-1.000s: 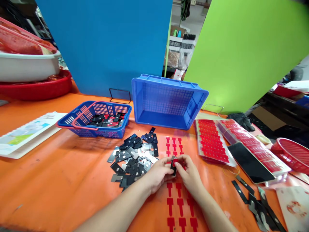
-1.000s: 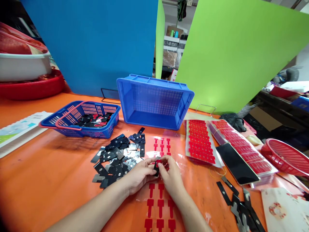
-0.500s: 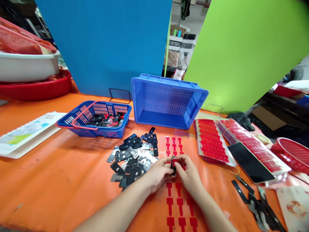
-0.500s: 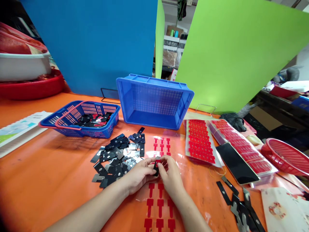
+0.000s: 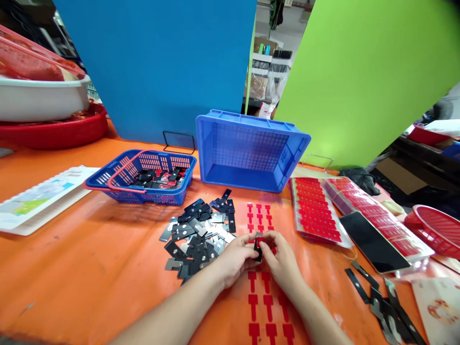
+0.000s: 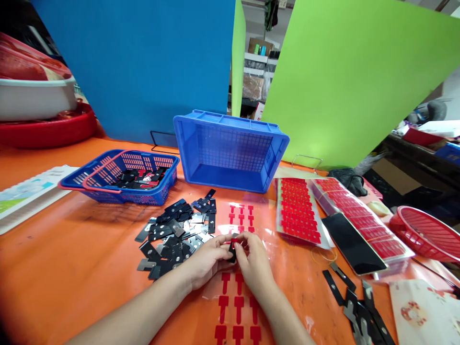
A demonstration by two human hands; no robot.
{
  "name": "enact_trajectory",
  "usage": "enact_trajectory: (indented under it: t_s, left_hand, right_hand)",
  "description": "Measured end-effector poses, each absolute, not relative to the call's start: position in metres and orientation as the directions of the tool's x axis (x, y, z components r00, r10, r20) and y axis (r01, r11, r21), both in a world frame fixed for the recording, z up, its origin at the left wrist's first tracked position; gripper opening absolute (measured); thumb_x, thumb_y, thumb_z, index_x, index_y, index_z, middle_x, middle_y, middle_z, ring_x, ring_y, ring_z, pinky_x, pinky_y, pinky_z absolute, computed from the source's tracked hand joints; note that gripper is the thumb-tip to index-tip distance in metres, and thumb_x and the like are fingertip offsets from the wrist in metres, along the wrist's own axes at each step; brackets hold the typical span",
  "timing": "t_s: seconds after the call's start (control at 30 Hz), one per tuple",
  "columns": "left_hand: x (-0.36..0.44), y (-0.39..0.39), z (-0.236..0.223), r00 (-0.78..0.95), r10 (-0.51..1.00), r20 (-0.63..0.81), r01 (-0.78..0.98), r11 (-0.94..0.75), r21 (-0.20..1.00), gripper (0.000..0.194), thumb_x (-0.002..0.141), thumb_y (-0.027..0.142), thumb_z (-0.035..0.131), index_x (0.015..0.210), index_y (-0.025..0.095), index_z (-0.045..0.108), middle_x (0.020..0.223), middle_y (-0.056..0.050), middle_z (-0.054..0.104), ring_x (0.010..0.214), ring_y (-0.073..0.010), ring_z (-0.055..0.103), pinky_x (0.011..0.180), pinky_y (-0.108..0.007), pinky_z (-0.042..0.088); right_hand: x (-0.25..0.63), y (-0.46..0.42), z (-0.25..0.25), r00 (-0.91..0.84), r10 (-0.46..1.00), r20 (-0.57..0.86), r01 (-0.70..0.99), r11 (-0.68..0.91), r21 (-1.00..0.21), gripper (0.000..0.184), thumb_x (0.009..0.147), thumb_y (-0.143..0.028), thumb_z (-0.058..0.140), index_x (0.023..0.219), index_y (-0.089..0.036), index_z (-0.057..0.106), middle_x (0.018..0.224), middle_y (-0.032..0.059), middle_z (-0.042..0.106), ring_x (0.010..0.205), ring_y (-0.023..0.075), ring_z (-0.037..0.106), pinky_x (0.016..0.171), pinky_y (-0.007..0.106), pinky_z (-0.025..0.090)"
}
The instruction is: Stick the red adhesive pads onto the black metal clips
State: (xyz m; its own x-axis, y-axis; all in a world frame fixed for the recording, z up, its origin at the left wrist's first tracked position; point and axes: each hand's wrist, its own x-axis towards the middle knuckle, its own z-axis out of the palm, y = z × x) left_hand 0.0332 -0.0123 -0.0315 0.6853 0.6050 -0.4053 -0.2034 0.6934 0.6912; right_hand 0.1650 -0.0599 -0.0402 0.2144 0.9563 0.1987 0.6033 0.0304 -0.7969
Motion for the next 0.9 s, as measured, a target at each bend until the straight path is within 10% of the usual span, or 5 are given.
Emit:
enact_trajectory:
  t_s: [0.6, 0.9]
  left_hand:
    - [0.0418, -0.0197, -0.0313, 0.581, 0.731, -0.357, -0.202, 0.555, 0.807, 0.033, 0.065, 0.022, 0.062, 0.096, 0.016, 0.055, 0.063, 0.001, 0.055, 0.059, -0.0116, 0.052, 0.056, -0.023, 0.041]
    - [0.043, -0.0201, -0.0335, 0.626, 0.713, -0.317, -0.19, 0.534, 0.824, 0.038, 0.066, 0.024, 0.062, 0.102, 0.015, 0.054, 0.062, 0.0, 0.057, 0.059, -0.0118, 0.051, 0.059, -0.023, 0.037]
  right_hand:
    - [0.1652, -0.0616, -0.0313, 0.195, 0.913, 0.358, 0.679, 0.138, -0.721, 0.011, 0.079, -0.027, 0.045, 0.083, -0.02, 0.052, 0.104, 0.0088, 0.048, 0.095, 0.021, 0.048, 0.08, 0.036, 0.041]
    - [0.165, -0.0578, -0.036, 0.287, 0.942, 0.171, 0.514, -0.001, -0.858, 0.013, 0.079, -0.03, 0.046, 0.083, -0.02, 0.053, 0.082, 0.005, 0.058, 0.074, 0.0183, 0.055, 0.064, 0.03, 0.046]
